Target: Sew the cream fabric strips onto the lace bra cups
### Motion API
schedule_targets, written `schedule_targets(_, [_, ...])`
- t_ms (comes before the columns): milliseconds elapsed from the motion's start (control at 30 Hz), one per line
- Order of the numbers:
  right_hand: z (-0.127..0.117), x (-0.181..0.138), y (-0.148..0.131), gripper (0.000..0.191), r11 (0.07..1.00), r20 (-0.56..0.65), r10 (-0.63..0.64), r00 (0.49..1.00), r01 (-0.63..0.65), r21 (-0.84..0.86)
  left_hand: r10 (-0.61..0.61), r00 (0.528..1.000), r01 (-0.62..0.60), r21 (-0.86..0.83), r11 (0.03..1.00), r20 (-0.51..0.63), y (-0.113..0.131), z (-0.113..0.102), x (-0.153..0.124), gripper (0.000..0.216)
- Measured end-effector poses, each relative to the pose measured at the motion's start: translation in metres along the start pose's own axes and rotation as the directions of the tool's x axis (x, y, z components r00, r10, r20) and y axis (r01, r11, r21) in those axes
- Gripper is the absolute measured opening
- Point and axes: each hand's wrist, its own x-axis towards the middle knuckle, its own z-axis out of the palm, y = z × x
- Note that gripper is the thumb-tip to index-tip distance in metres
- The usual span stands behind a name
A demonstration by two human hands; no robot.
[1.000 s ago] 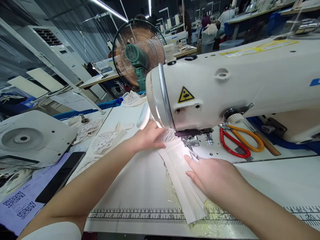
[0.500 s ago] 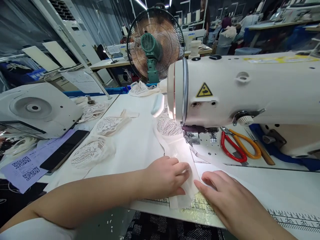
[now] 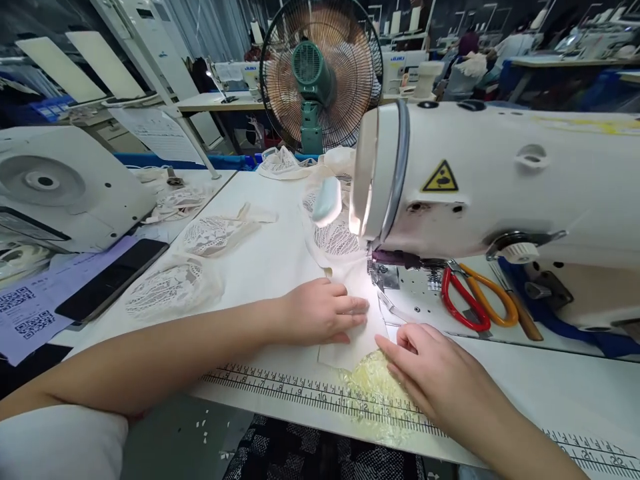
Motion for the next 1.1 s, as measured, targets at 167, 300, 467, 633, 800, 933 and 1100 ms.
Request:
schedule_targets(167, [0.003,0.004,0.009,0.035,0.997,0.103,0.077,0.992,-0.074,-0.033,0.012,0.999,-0.011,0.003,1.000,-0.036,-0.015,0.004,0.001,0.032])
schedule_targets(300, [0.003,0.012,0.014,0.037,0.995,0.137,0.083,0.987,-0.076,-0.058,0.001,1.000,-0.001,-0.012,1.000,0.024,-0.025,0.003,0.005,0.027])
schedule_targets(467, [0.001,0.021,0.012,0.042,0.981,0.142,0.153,0.978,-0.133,-0.143,-0.012,0.995,0.019,-0.064,0.998,0.096,-0.029,-0.006,0.012,0.020])
schedule_targets(633, [-0.001,0.029,0.008,0.046,0.960,0.256,0.240,0.937,-0.188,-0.209,0.059,0.991,-0.042,-0.138,0.989,0.124,-0.019,-0.011,0.016,0.024])
schedule_targets(800, [0.000,0.035,0.004,0.047,0.943,0.228,0.259,0.939,-0.195,-0.269,0.051,0.990,-0.030,-0.161,0.987,0.128,-0.014,-0.009,0.015,0.021])
schedule_targets(933, [0.001,0.038,0.001,0.047,0.932,0.239,0.277,0.931,-0.199,-0.303,0.042,0.995,-0.023,-0.195,0.980,0.091,-0.017,-0.005,0.013,0.028])
schedule_targets(1100, [-0.001,0.043,-0.001,0.049,0.925,0.291,0.331,0.897,-0.248,-0.289,0.049,0.994,-0.026,-0.225,0.974,0.098,-0.022,0.000,0.011,0.030])
